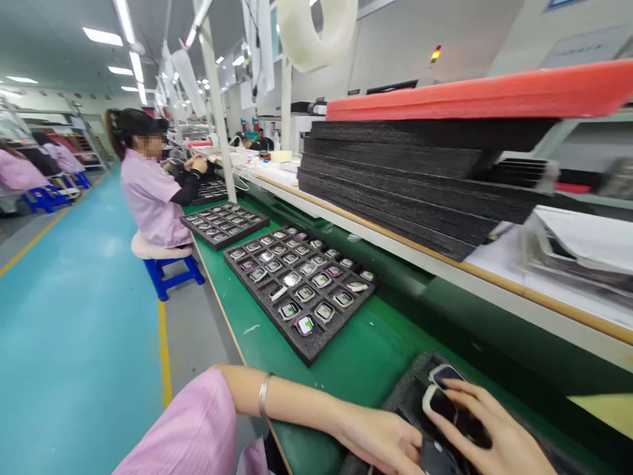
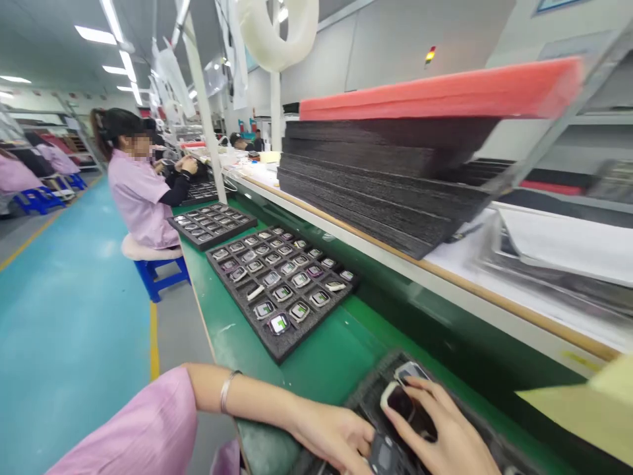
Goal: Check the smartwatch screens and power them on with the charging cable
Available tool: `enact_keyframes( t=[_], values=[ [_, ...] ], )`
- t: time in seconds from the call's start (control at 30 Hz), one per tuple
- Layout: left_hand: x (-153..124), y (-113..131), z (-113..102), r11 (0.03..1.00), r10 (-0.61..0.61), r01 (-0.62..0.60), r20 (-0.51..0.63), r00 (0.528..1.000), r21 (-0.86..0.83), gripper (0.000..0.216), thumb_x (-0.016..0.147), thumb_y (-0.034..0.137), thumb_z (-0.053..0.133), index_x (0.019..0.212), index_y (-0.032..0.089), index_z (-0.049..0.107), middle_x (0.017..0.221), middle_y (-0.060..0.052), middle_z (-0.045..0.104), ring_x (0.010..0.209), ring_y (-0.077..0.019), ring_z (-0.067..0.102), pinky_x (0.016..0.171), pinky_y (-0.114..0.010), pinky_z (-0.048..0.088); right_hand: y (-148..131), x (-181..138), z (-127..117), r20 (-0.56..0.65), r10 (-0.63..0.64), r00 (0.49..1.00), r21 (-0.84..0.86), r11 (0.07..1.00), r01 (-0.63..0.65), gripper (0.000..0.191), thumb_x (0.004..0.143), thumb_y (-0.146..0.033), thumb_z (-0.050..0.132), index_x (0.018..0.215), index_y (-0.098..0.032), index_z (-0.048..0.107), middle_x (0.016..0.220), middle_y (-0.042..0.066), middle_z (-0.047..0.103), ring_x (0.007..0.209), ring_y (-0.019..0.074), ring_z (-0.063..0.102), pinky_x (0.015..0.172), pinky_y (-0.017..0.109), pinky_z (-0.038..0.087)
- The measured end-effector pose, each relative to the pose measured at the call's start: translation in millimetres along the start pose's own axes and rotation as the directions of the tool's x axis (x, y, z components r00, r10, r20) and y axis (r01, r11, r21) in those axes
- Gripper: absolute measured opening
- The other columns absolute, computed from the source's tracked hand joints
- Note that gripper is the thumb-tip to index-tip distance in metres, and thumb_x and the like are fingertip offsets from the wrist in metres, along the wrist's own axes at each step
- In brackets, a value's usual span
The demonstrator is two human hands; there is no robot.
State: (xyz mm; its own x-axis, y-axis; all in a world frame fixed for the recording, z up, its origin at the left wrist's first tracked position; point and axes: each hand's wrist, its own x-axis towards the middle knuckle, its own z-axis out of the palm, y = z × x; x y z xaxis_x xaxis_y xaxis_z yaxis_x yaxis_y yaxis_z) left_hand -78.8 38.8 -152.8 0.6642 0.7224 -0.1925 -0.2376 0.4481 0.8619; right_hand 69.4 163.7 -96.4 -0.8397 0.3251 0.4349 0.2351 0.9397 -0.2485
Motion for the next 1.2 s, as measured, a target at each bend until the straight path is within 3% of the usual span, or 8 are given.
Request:
enact_keyframes(
  t=[0.1, 0.17, 0.33, 0.53, 0.67, 0.83, 0.97, 1.2],
  values=[
    [-19.4, 4.7, 22.5, 0.989, 0.134, -0.140, -0.120, 0.984, -0.046, 0.048, 0.048, 0.039, 0.087, 0.079, 0.009, 0.067, 0.067, -0.003, 0.063, 0.048, -0.0081, 0.052, 0.044, -0.020, 0.042, -27.5, -13.9, -21.5, -0.016, 0.112, 0.994, 0.122, 0.987, -0.109, 0.039, 0.084, -0.053, 0.054, 0.095, -0.018, 0.066, 0.097, 0.012, 0.069, 0.085, 0.0280, 0.068, 0.074, 0.039, 0.058],
    [-28.6, 6.7, 32.8, 0.977, 0.199, -0.208, -0.183, 0.963, -0.033, 0.045, 0.054, 0.035, 0.086, 0.084, 0.010, 0.063, 0.076, -0.003, 0.064, 0.050, -0.0065, 0.052, 0.048, -0.021, 0.043, -51.8, -25.3, -30.5, 0.066, 0.091, 0.994, 0.141, 0.985, -0.100, 0.032, 0.084, -0.047, 0.058, 0.098, -0.018, 0.064, 0.106, 0.012, 0.067, 0.095, 0.0275, 0.065, 0.083, 0.040, 0.055],
    [-33.6, 5.7, 43.6, 0.976, 0.213, -0.218, -0.216, 0.953, 0.002, 0.048, 0.055, 0.025, 0.086, 0.089, 0.014, 0.054, 0.061, 0.006, 0.054, 0.049, -0.0085, 0.051, 0.050, -0.023, 0.042, -89.7, -43.4, -27.3, 0.165, 0.023, 0.986, 0.060, 0.998, -0.034, 0.031, 0.085, -0.033, 0.064, 0.110, -0.015, 0.059, 0.108, 0.013, 0.066, 0.098, 0.0276, 0.062, 0.086, 0.044, 0.051],
    [-35.7, 8.8, 55.4, 0.977, 0.209, -0.211, -0.289, 0.934, 0.025, 0.040, 0.073, 0.037, 0.074, 0.094, 0.014, 0.049, 0.054, 0.008, 0.049, 0.043, -0.0051, 0.040, 0.042, -0.019, 0.026, -83.7, -52.3, -26.4, 0.163, 0.022, 0.986, 0.112, 0.993, -0.041, 0.038, 0.088, -0.036, 0.062, 0.118, -0.015, 0.053, 0.114, 0.014, 0.064, 0.102, 0.0274, 0.061, 0.087, 0.043, 0.051],
    [-36.2, 11.6, 58.3, 0.981, 0.184, -0.193, -0.310, 0.933, 0.001, 0.043, 0.071, 0.038, 0.075, 0.095, 0.014, 0.049, 0.057, 0.009, 0.045, 0.042, -0.0026, 0.032, 0.040, -0.019, 0.019, -79.4, -56.7, -33.1, 0.126, 0.046, 0.991, 0.140, 0.988, -0.064, 0.038, 0.089, -0.036, 0.060, 0.120, -0.016, 0.052, 0.116, 0.013, 0.063, 0.104, 0.0266, 0.060, 0.088, 0.043, 0.051],
    [-36.0, 13.2, 58.5, 0.989, 0.139, -0.149, -0.313, 0.939, -0.008, 0.047, 0.065, 0.034, 0.080, 0.096, 0.013, 0.051, 0.057, 0.010, 0.043, 0.043, -0.0023, 0.030, 0.040, -0.018, 0.019, -79.8, -57.6, -34.1, 0.156, -0.013, 0.988, 0.131, 0.991, -0.007, 0.038, 0.088, -0.033, 0.062, 0.121, -0.016, 0.052, 0.114, 0.013, 0.063, 0.103, 0.0272, 0.060, 0.089, 0.043, 0.050],
    [-35.2, 8.9, 57.2, 0.989, 0.150, -0.139, -0.371, 0.916, 0.058, 0.041, 0.069, 0.039, 0.075, 0.090, 0.015, 0.050, 0.049, 0.012, 0.039, 0.039, -0.0033, 0.030, 0.038, -0.018, 0.019, -82.8, -55.7, -27.5, 0.159, -0.058, 0.986, 0.061, 0.997, 0.049, 0.039, 0.087, -0.030, 0.064, 0.120, -0.012, 0.052, 0.113, 0.017, 0.063, 0.102, 0.0295, 0.061, 0.087, 0.046, 0.050],
    [-35.3, 4.0, 58.4, 0.982, 0.176, -0.133, -0.389, 0.904, 0.135, 0.036, 0.076, 0.047, 0.067, 0.079, 0.016, 0.048, 0.042, 0.011, 0.040, 0.034, -0.0041, 0.029, 0.035, -0.018, 0.017, -87.1, -57.1, -23.3, 0.176, -0.030, 0.984, 0.099, 0.995, 0.012, 0.039, 0.085, -0.029, 0.066, 0.117, -0.012, 0.053, 0.106, 0.014, 0.065, 0.097, 0.0273, 0.061, 0.086, 0.045, 0.050]
  ],
)
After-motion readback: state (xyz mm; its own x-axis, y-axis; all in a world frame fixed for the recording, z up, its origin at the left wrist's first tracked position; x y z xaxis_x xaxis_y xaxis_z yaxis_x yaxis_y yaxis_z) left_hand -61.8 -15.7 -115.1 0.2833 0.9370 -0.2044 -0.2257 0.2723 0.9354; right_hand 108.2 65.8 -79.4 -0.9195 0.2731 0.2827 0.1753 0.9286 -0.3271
